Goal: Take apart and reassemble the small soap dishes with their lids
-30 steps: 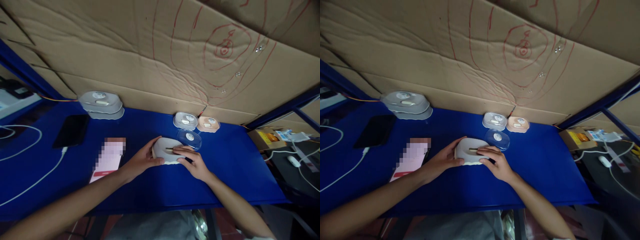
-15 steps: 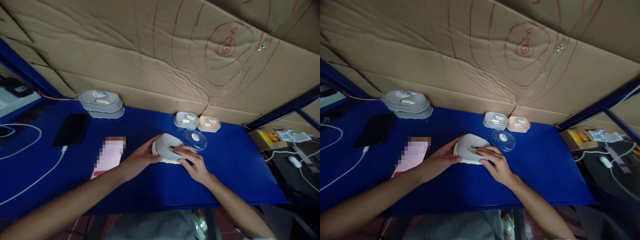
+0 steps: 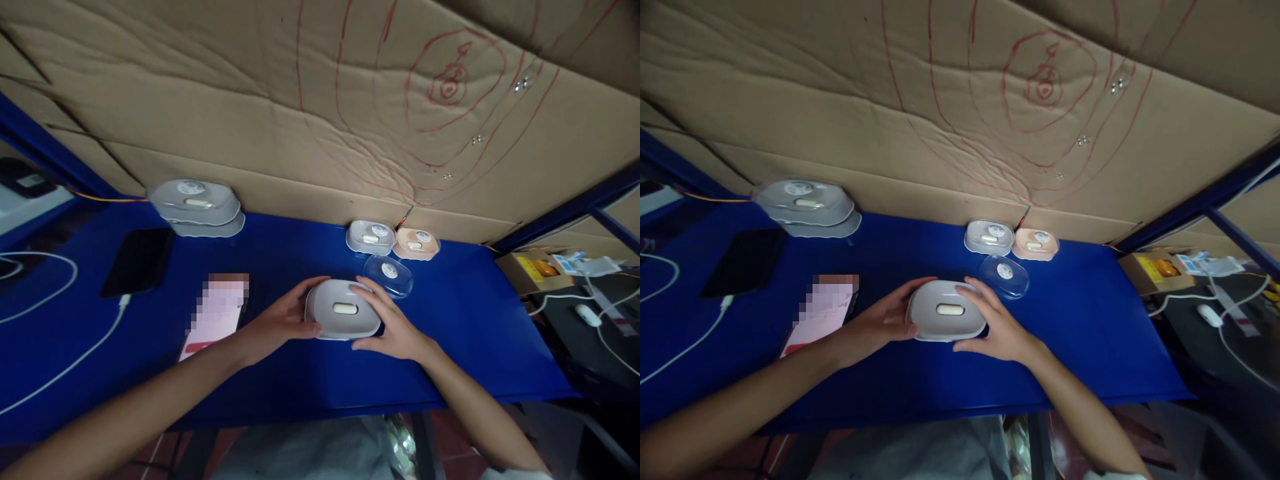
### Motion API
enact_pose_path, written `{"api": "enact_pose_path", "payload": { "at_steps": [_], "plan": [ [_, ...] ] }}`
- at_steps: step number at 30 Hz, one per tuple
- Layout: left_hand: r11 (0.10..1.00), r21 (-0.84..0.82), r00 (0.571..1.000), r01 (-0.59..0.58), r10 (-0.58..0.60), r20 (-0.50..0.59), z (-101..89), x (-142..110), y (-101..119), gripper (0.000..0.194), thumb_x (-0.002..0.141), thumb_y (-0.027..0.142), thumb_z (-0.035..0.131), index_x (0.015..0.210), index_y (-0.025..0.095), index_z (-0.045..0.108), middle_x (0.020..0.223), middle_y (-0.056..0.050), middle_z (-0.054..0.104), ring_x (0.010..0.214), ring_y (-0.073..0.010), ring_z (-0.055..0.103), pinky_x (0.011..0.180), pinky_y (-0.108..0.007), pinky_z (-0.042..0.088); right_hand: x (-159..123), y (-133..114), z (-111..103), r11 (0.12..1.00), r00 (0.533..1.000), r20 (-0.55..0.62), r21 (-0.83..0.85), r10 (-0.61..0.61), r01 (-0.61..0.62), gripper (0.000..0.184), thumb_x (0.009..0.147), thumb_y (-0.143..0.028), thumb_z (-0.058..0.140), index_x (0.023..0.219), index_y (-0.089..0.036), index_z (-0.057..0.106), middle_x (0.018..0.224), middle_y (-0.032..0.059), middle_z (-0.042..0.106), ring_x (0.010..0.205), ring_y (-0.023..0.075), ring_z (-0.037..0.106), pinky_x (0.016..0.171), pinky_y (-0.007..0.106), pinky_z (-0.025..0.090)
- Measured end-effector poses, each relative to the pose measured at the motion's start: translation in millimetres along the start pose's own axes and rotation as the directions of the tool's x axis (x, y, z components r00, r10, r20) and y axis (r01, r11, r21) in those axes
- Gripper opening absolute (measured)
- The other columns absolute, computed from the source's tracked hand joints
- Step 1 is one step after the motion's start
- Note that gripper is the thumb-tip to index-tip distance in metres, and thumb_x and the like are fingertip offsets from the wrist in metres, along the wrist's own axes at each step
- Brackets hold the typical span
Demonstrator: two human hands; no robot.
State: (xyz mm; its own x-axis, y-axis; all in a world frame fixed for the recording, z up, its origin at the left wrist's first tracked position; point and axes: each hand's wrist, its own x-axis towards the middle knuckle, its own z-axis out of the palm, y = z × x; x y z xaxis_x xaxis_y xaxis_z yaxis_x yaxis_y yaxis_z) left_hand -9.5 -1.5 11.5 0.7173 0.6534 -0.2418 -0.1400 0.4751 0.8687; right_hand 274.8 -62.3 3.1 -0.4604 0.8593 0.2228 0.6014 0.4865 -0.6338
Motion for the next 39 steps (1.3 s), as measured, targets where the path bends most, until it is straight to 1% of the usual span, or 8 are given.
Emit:
{"api": "enact_pose_path", "payload": {
  "at_steps": [5, 10, 15, 19, 21, 26, 34, 39],
  "plan": [
    [0.98, 0.198, 0.999, 0.023, -0.029, 0.029, 5.8, -1, -2, 0.087, 0.093, 0.048, 0.074, 0.163, 0.032, 0.025, 0.123, -0.009, 0.072, 0.104, -0.0252, 0.071, 0.091, -0.04, 0.054, -2, 3, -19, 0.956, 0.993, 0.092, 0.275, 0.076, -0.098, 0.083, 0.087, -0.055, 0.08, 0.156, -0.031, 0.04, 0.158, 0.0129, 0.047, 0.146, 0.0314, 0.05, 0.121, 0.048, 0.042],
    [0.72, 0.689, 0.992, -0.084, 0.129, -0.013, 7.9, 3, -1, 0.05, 0.106, 0.056, 0.045, 0.144, 0.024, 0.053, 0.088, -0.002, 0.069, 0.077, -0.0207, 0.068, 0.074, -0.036, 0.055, -33, 1, -30, 0.982, 0.978, 0.157, 0.108, 0.136, -0.154, 0.089, 0.083, -0.052, 0.085, 0.156, -0.031, 0.038, 0.159, 0.0141, 0.044, 0.148, 0.032, 0.046, 0.123, 0.049, 0.04],
    [0.304, 0.898, 0.923, -0.317, 0.316, 0.219, 25.8, 27, 9, 0.043, 0.103, 0.032, 0.056, 0.145, 0.026, 0.052, 0.133, -0.011, 0.068, 0.12, -0.0271, 0.067, 0.103, -0.044, 0.053, -89, 7, -34, 0.957, 0.955, 0.071, -0.068, 0.288, -0.283, 0.086, 0.086, -0.051, 0.081, 0.157, -0.033, 0.037, 0.165, 0.0155, 0.037, 0.154, 0.0349, 0.04, 0.124, 0.056, 0.039],
    [0.012, 0.859, 0.811, -0.512, 0.337, 0.478, 53.7, 86, 11, 0.059, 0.097, 0.02, 0.065, 0.153, 0.024, 0.046, 0.165, -0.015, 0.044, 0.151, -0.0312, 0.044, 0.122, -0.048, 0.038, -119, 9, -37, 0.919, 0.928, -0.009, -0.135, 0.372, -0.37, 0.082, 0.089, -0.048, 0.079, 0.158, -0.036, 0.035, 0.168, 0.0129, 0.035, 0.156, 0.0344, 0.037, 0.123, 0.057, 0.039],
    [-0.056, 0.863, 0.806, -0.503, 0.33, 0.491, 65.0, 121, 7, 0.069, 0.091, 0.022, 0.075, 0.154, 0.019, 0.046, 0.172, -0.02, 0.031, 0.158, -0.0374, 0.032, 0.125, -0.053, 0.032, -130, 11, -39, 0.898, 0.91, -0.046, -0.149, 0.412, -0.414, 0.081, 0.091, -0.046, 0.076, 0.159, -0.037, 0.033, 0.171, 0.0121, 0.029, 0.158, 0.0345, 0.032, 0.123, 0.059, 0.038],
    [-0.026, 0.881, 0.819, -0.473, 0.355, 0.451, 70.8, 162, -6, 0.057, 0.085, 0.028, 0.083, 0.137, 0.017, 0.062, 0.157, -0.023, 0.052, 0.152, -0.0463, 0.038, 0.122, -0.073, 0.021, -153, 22, -42, 0.869, 0.871, -0.186, -0.121, 0.455, -0.48, 0.087, 0.092, -0.047, 0.075, 0.163, -0.035, 0.024, 0.173, 0.0129, 0.025, 0.161, 0.0347, 0.025, 0.127, 0.063, 0.029],
    [0.143, 0.845, 0.791, -0.515, 0.458, 0.405, 84.3, 125, -5, 0.035, 0.103, 0.043, 0.062, 0.131, 0.023, 0.06, 0.134, -0.013, 0.061, 0.128, -0.0266, 0.061, 0.112, -0.045, 0.051, -111, 23, -39, 0.929, 0.872, -0.376, -0.072, 0.313, -0.364, 0.092, 0.096, -0.051, 0.069, 0.168, -0.036, 0.014, 0.178, 0.0082, 0.006, 0.164, 0.0346, 0.01, 0.129, 0.062, 0.024],
    [0.12, 0.805, 0.757, -0.581, 0.444, 0.48, 104.5, 102, -19, 0.07, 0.09, 0.054, 0.077, 0.148, 0.025, 0.049, 0.158, -0.019, 0.042, 0.147, -0.0379, 0.046, 0.119, -0.057, 0.043, -101, 24, -43, 0.961, 0.913, -0.347, -0.089, 0.216, -0.261, 0.054, 0.101, -0.037, 0.064, 0.153, -0.038, 0.049, 0.162, 0.0072, 0.048, 0.152, 0.0299, 0.043, 0.125, 0.055, 0.039]
  ]
}}
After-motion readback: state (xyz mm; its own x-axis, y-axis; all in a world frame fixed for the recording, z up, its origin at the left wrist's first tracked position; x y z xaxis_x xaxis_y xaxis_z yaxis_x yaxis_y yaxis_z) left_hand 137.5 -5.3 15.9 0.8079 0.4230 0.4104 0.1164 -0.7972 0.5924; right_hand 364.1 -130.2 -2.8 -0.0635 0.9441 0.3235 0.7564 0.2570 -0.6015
